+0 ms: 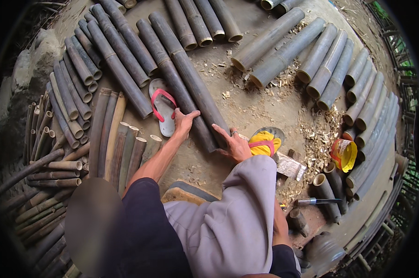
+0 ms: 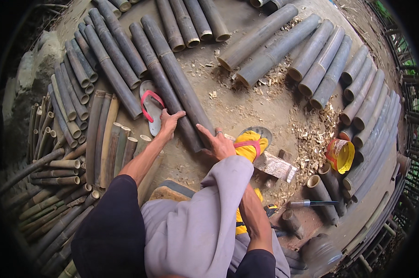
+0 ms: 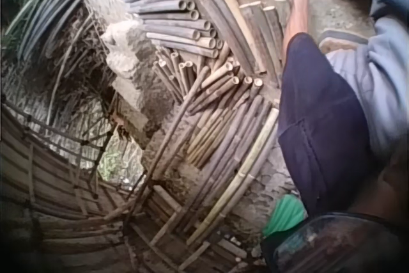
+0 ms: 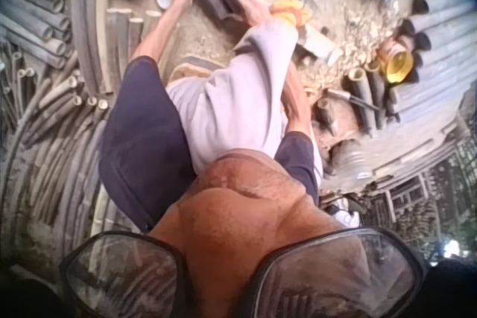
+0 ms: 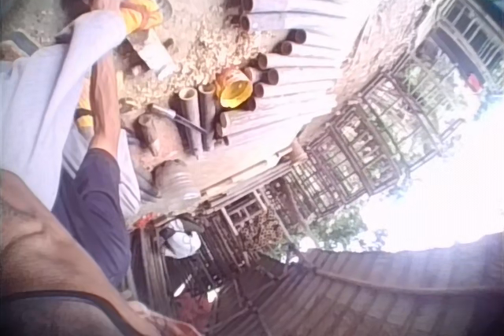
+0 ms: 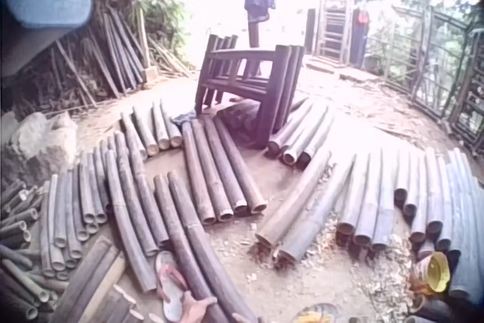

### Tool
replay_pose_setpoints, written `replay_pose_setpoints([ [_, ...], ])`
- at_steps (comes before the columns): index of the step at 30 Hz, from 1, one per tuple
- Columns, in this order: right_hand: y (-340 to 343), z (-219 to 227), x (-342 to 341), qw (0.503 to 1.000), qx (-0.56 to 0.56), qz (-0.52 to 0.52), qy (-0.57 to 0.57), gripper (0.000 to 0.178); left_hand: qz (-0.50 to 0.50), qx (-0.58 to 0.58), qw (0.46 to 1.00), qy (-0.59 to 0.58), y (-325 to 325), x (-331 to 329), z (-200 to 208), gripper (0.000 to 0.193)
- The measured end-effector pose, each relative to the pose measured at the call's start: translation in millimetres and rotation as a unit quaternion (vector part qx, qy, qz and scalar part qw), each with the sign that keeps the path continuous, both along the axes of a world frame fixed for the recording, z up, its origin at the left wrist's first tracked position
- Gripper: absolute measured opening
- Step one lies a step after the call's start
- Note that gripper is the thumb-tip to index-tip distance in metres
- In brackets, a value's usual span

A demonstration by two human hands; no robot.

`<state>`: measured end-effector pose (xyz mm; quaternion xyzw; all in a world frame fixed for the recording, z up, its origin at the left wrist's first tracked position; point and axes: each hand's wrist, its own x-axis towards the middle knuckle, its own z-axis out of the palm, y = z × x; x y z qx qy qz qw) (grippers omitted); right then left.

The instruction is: The person sits on the ground and uses a knife to sharpen the end of a bamboo pole. They repeatedly rotate the pole and scrape the knife along the end to create a tapered point, then place the finished piece aside.

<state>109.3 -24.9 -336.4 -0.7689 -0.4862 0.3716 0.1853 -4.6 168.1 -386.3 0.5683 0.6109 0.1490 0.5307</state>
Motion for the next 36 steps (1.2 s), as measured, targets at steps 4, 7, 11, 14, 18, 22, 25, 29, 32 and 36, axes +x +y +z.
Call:
replay_pose_setpoints([
  [4, -1.7, -0.4, -0.2, 1.0, 0.014, -0.004, -0.006, 0.094, -0.017, -0.061, 0.997, -0.048, 6.5, -4.3, -7.3, 0.064],
  [7, -3.0, 1.4, -1.0, 1.0, 0.021, -0.006, -0.007, 0.094, -0.02, -0.077, 0.995, -0.063, 6.9, -5.2, -5.4, 0.062],
  [11, -1.5, 4.3, -0.9, 1.0, 0.001, -0.005, -0.001, 0.095, -0.01, -0.066, 0.996, -0.054, 6.7, -2.9, -5.1, 0.061],
  [14, -1.3, 8.4, 1.1, 1.0, -0.015, -0.008, -0.001, 0.095, -0.02, -0.099, 0.992, -0.08, 5.5, -1.4, -1.4, 0.073],
  [18, 1.1, 6.4, 0.8, 1.0, -0.007, -0.016, 0.018, 0.094, -0.015, -0.08, 0.994, -0.072, 7.7, -4.4, -5.6, 0.07],
  [22, -4.5, -7.3, 0.2, 0.986, 0.11, -0.093, 0.083, 0.096, 0.021, 0.067, 0.997, 0.03, 3.2, -11.5, -34.1, 0.064],
  [25, -12.5, -23.6, 0.3, 0.964, 0.151, -0.179, 0.123, 0.094, 0.009, 0.167, 0.986, -0.001, -9.8, 4.6, -11.1, 0.059],
  [29, -12.0, -16.7, -2.5, 0.946, 0.104, -0.245, 0.187, 0.086, -0.043, 0.066, 0.99, -0.12, -7.1, 20.1, 24.8, 0.057],
  [32, -9.9, -19.2, -8.0, 0.942, 0.063, -0.24, 0.228, 0.085, -0.046, -0.053, 0.982, -0.175, -1.4, 25.1, 37.0, 0.063],
  [36, -10.6, -19.7, -7.8, 0.949, 0.04, -0.239, 0.202, 0.086, -0.057, 0.021, 0.994, -0.091, -8.9, 31.6, 31.1, 0.064],
])
